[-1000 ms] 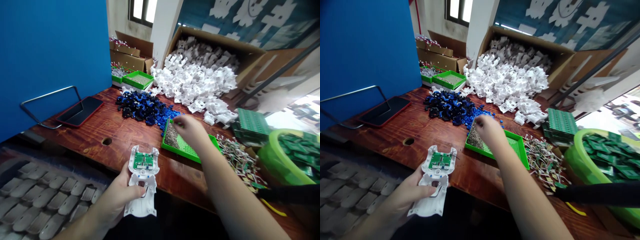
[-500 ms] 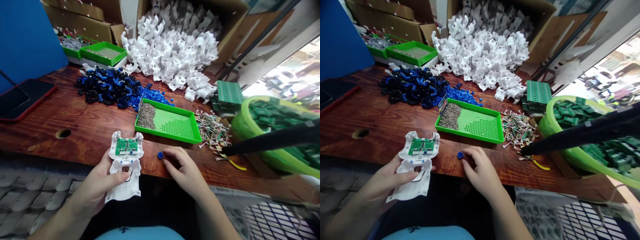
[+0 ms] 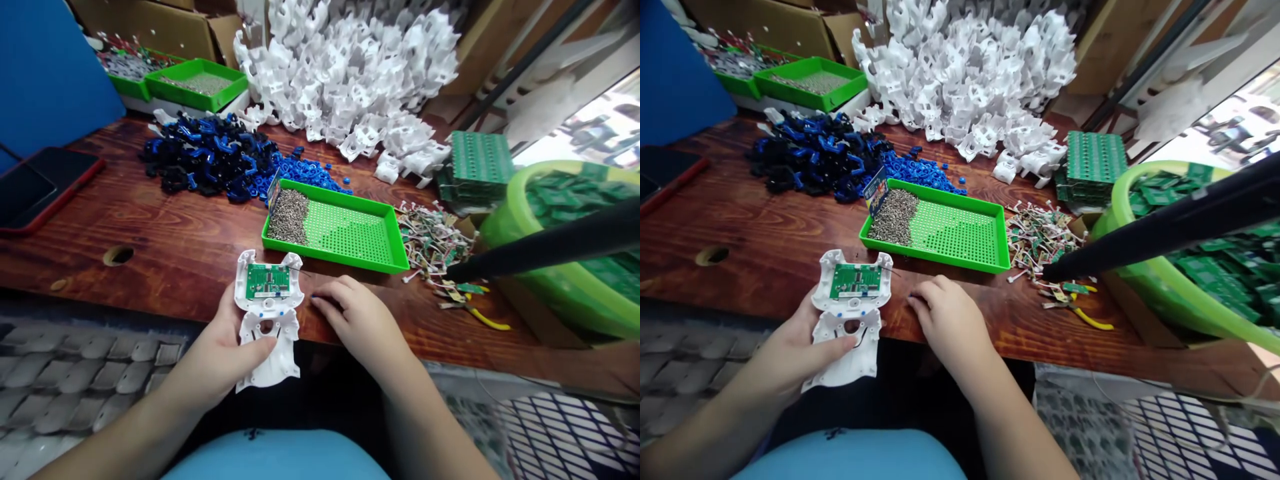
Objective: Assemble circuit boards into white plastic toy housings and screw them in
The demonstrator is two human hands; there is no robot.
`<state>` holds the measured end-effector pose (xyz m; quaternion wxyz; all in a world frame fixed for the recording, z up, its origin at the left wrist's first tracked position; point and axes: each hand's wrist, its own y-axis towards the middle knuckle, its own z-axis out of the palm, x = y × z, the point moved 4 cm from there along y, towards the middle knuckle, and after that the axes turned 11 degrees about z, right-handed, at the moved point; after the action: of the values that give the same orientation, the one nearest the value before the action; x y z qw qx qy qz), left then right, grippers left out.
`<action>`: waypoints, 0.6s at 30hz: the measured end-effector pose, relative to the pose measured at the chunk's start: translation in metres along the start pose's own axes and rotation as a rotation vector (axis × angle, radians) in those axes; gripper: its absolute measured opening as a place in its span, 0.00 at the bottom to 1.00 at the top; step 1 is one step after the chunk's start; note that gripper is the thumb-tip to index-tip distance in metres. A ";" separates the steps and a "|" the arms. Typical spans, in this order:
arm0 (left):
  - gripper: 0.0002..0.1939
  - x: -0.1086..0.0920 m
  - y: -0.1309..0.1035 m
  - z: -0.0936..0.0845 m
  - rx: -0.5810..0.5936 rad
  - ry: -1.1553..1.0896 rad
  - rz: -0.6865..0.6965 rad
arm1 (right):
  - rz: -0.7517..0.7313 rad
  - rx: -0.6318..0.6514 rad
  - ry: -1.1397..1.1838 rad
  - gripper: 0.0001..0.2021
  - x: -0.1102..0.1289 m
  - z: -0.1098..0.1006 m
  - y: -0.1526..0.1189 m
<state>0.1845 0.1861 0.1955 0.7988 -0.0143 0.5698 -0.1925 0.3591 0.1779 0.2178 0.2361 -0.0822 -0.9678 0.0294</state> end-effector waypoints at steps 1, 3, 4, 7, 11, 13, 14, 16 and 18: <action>0.37 0.000 0.000 0.000 -0.006 -0.001 -0.002 | -0.039 -0.005 0.026 0.07 -0.001 0.000 -0.002; 0.37 0.001 -0.002 0.001 -0.014 -0.006 0.000 | -0.081 -0.028 0.083 0.08 -0.004 0.000 -0.006; 0.37 0.001 -0.002 0.001 -0.013 -0.009 0.003 | -0.079 -0.041 0.110 0.08 -0.006 -0.001 -0.007; 0.38 0.003 -0.003 0.002 -0.002 -0.001 0.018 | -0.028 -0.066 0.152 0.06 -0.007 -0.002 -0.010; 0.36 0.003 -0.006 0.005 0.022 0.020 0.051 | -0.004 -0.025 0.081 0.05 -0.004 0.000 -0.008; 0.37 0.002 -0.008 0.007 0.031 0.015 0.065 | -0.006 -0.017 0.032 0.06 -0.005 0.000 -0.008; 0.38 0.001 -0.009 0.008 0.036 0.013 0.066 | -0.015 -0.030 0.020 0.06 -0.006 -0.001 -0.009; 0.39 0.001 -0.011 0.008 0.046 0.019 0.056 | -0.066 -0.103 0.034 0.06 -0.008 -0.008 -0.016; 0.41 0.001 -0.012 0.009 0.065 0.038 0.040 | -0.157 -0.222 0.077 0.05 -0.008 -0.020 -0.030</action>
<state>0.1891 0.1726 0.2010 0.7916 0.0267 0.5785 -0.1950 0.3710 0.1476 0.2349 0.2641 -0.0331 -0.9588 -0.0994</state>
